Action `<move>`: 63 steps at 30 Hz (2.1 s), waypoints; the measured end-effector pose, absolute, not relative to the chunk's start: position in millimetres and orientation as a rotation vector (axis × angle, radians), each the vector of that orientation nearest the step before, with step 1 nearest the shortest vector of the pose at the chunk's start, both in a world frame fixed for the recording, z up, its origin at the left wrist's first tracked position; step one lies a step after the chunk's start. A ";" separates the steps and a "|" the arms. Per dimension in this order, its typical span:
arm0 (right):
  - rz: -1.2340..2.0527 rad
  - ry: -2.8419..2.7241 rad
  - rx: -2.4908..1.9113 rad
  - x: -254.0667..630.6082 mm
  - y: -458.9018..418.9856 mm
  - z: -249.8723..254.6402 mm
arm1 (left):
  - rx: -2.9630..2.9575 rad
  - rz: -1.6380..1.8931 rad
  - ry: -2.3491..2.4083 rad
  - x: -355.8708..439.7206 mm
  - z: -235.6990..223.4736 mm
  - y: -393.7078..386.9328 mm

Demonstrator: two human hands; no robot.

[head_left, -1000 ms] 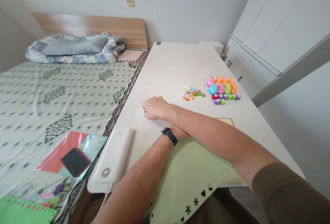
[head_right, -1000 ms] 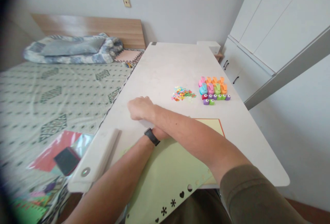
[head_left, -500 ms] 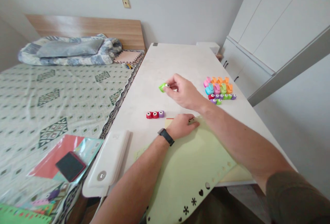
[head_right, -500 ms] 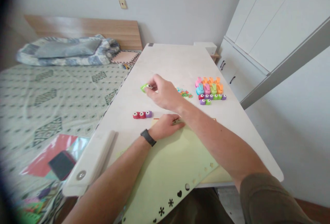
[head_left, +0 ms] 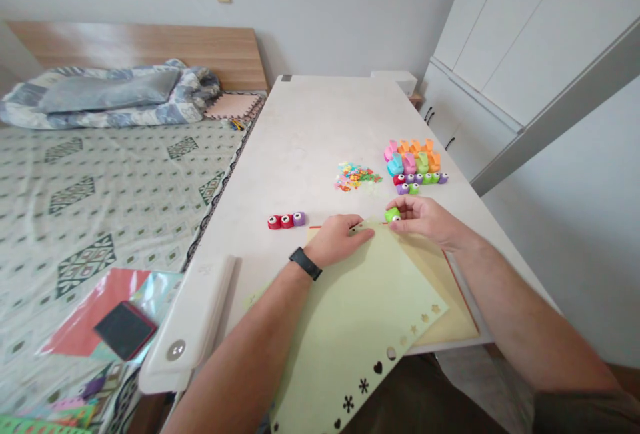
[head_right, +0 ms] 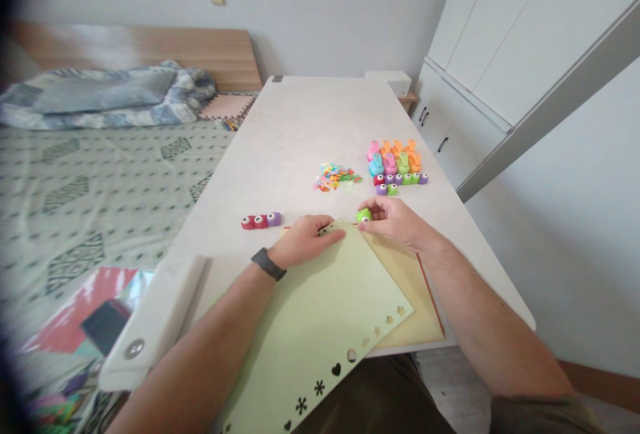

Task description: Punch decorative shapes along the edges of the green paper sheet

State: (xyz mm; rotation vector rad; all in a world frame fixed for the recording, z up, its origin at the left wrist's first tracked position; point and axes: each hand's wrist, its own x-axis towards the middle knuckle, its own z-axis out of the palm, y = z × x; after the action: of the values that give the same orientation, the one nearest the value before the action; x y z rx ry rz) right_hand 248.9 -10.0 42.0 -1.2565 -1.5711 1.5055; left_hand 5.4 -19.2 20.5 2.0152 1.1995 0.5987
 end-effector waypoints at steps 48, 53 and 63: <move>1.559 -1.669 -1.288 241.1 -22.4 25.2 | 1.981 0.590 1.244 10.2 25.7 -19.7; 1.536 -1.667 -1.278 237.6 -23.2 22.7 | 1.967 0.579 1.261 10.3 26.7 -20.6; 1.510 -1.672 -1.314 236.7 -22.6 19.6 | 1.978 0.587 1.250 10.5 26.1 -20.5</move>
State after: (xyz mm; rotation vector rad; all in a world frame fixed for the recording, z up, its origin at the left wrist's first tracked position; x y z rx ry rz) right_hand 236.7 -22.6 19.6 -1.3144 -1.6723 1.5100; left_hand 10.5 -20.5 26.1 1.9779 1.2504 0.5870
